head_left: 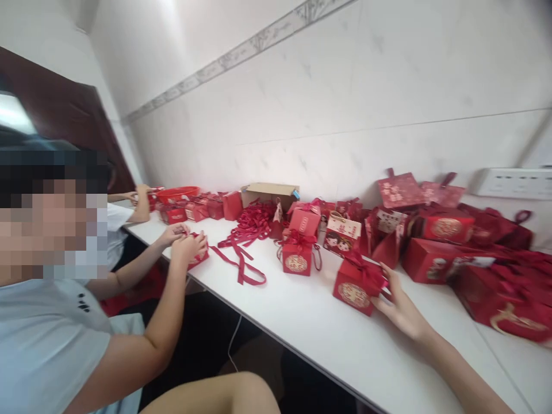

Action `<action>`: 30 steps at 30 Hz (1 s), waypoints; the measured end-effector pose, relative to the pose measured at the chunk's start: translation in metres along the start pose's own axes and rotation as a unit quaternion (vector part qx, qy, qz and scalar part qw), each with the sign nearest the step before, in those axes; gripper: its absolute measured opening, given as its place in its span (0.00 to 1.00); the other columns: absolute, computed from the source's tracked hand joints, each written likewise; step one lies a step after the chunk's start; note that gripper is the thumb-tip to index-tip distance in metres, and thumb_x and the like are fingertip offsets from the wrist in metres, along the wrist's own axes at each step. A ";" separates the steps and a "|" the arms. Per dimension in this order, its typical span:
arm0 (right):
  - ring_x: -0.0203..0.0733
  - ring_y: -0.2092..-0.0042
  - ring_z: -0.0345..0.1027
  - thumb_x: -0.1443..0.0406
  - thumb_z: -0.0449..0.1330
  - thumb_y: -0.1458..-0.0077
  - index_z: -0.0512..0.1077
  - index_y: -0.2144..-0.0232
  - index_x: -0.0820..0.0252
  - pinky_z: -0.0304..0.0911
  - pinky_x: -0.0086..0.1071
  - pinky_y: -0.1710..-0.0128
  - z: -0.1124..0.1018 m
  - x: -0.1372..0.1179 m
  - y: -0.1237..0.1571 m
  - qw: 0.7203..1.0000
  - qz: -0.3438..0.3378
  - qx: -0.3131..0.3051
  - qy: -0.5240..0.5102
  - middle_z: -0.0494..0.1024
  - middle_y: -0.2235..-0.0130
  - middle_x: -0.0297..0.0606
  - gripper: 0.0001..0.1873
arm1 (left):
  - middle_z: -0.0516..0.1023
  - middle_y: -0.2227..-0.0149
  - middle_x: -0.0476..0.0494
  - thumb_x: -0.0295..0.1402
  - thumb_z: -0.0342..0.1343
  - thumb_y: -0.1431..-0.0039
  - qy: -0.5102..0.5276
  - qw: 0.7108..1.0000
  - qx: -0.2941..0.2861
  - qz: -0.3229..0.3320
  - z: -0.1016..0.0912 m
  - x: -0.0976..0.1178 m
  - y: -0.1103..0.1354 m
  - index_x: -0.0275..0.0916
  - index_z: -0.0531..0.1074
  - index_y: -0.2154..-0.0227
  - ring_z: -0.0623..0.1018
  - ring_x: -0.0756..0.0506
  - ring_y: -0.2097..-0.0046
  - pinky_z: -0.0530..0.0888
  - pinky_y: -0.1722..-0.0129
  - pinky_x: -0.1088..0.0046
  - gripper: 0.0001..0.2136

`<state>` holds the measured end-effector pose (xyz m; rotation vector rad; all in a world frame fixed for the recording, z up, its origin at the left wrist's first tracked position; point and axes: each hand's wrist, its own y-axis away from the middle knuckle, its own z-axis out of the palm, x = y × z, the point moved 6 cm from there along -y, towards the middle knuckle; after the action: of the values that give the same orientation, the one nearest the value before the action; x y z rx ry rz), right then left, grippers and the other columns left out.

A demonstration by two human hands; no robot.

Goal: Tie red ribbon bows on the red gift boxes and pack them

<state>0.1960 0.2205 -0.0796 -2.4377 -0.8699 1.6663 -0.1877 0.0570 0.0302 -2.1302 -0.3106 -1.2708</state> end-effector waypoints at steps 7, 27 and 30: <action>0.53 0.40 0.55 0.63 0.60 0.56 0.41 0.39 0.56 0.57 0.49 0.45 0.003 -0.016 -0.004 0.995 -0.010 -0.009 -0.096 0.52 0.38 0.53 0.46 | 0.79 0.65 0.35 0.56 0.51 0.54 0.109 0.875 -0.466 0.071 0.209 0.048 0.051 0.41 0.75 0.70 0.79 0.37 0.58 0.74 0.62 0.60 0.23; 0.51 0.39 0.53 0.69 0.65 0.60 0.35 0.36 0.53 0.58 0.45 0.45 -0.008 -0.005 -0.018 0.995 0.051 -0.043 -0.068 0.54 0.38 0.47 0.57 | 0.77 0.63 0.43 0.50 0.50 0.54 0.246 0.926 -0.284 0.026 0.314 -0.006 -0.017 0.40 0.69 0.64 0.75 0.37 0.57 0.72 0.57 0.63 0.20; 0.54 0.38 0.51 0.66 0.67 0.61 0.34 0.36 0.52 0.57 0.48 0.44 -0.009 -0.014 -0.010 0.995 0.065 -0.081 0.000 0.51 0.37 0.48 0.59 | 0.77 0.64 0.44 0.50 0.51 0.53 0.253 0.921 -0.294 0.033 0.317 -0.009 -0.019 0.40 0.68 0.65 0.75 0.39 0.59 0.72 0.59 0.66 0.19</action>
<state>0.1966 0.2249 -0.0606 -2.6541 -0.8991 1.6990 0.0219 0.2704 -0.0762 -2.1273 0.4137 -1.9922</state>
